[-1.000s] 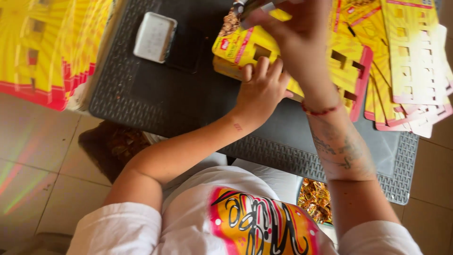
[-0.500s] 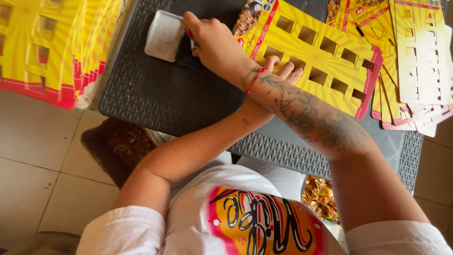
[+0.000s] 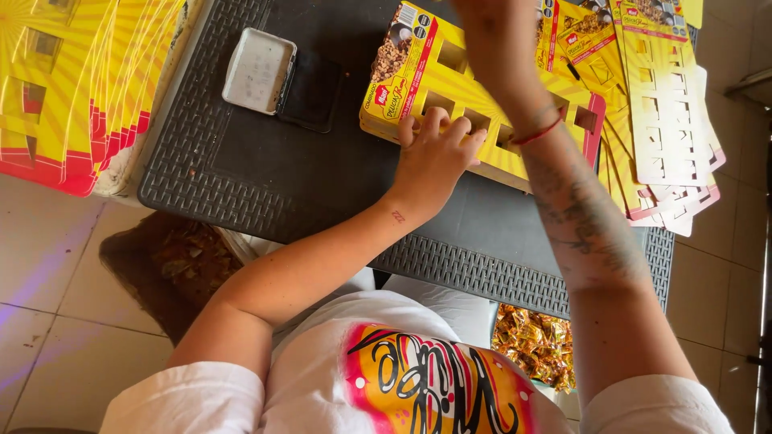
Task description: A person is stamping individual cardboard display boxes and stacking them on a table in a factory setting.
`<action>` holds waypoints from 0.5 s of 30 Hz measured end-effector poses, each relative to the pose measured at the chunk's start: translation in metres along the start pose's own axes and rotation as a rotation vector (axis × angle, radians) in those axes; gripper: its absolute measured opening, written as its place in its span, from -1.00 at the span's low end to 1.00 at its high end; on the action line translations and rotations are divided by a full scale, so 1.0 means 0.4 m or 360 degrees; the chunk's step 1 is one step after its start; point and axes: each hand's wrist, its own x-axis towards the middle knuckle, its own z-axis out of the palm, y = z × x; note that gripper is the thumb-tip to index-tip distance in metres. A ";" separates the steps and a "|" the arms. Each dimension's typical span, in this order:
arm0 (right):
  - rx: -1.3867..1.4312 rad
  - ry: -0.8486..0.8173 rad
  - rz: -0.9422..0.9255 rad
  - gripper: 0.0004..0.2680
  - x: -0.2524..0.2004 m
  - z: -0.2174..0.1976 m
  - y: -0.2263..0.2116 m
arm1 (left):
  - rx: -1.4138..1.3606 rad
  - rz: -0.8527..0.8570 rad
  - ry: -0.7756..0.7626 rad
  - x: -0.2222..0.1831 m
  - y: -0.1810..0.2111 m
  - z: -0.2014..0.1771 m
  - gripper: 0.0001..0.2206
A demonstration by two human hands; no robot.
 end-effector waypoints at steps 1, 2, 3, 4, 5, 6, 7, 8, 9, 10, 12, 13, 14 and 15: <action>0.0166 0.0043 0.0254 -0.63 -0.012 -0.011 0.029 | 0.0009 0.0012 -0.0077 0.000 -0.002 0.006 -0.65; 0.0332 0.0083 0.0509 -0.52 -0.024 -0.023 0.059 | 0.0017 0.0024 -0.0153 0.000 -0.003 0.013 -0.68; 0.0330 0.0080 0.0504 -0.52 -0.017 -0.029 0.043 | 0.0015 0.0020 -0.0148 0.000 -0.004 0.011 -0.68; 0.0585 0.0039 0.0251 -0.75 -0.012 -0.033 0.026 | -0.0074 0.0019 -0.0038 -0.002 -0.006 0.008 -0.74; 0.0836 0.0000 -0.0005 -0.94 -0.006 -0.036 0.010 | -0.0162 0.0018 0.0072 -0.003 -0.008 0.006 -0.79; 0.0839 -0.0001 -0.0008 -0.94 -0.022 -0.024 0.013 | -0.0159 0.0016 0.0073 -0.003 -0.008 0.004 -0.79; 0.0705 0.0024 -0.0016 -0.91 -0.038 -0.012 0.016 | -0.0165 0.0009 0.0057 -0.002 -0.009 0.003 -0.78; 0.0572 0.0053 -0.0026 -0.80 -0.051 0.001 0.020 | -0.0168 0.0004 0.0042 0.000 -0.011 0.002 -0.74; 0.0576 0.0055 -0.0030 -0.80 -0.050 -0.002 0.011 | -0.0162 0.0004 0.0044 0.003 -0.012 0.001 -0.74; 0.0585 0.0019 -0.0018 -0.76 -0.052 -0.004 0.001 | -0.0181 0.0007 0.0055 0.002 -0.012 0.000 -0.77; 0.0598 -0.0014 -0.0002 -0.71 -0.060 -0.003 -0.004 | -0.0197 0.0012 0.0061 0.002 -0.013 -0.002 -0.79; 0.0495 -0.0035 -0.0010 -0.67 -0.065 0.000 0.000 | -0.0208 0.0013 0.0045 0.002 -0.013 -0.003 -0.84; 0.0389 -0.0057 -0.0016 -0.62 -0.072 0.002 0.005 | -0.0222 0.0014 0.0031 0.003 -0.012 -0.003 -0.89; 0.0390 -0.0055 -0.0013 -0.62 -0.067 -0.003 -0.010 | -0.0221 0.0017 0.0027 0.004 -0.013 -0.005 -0.89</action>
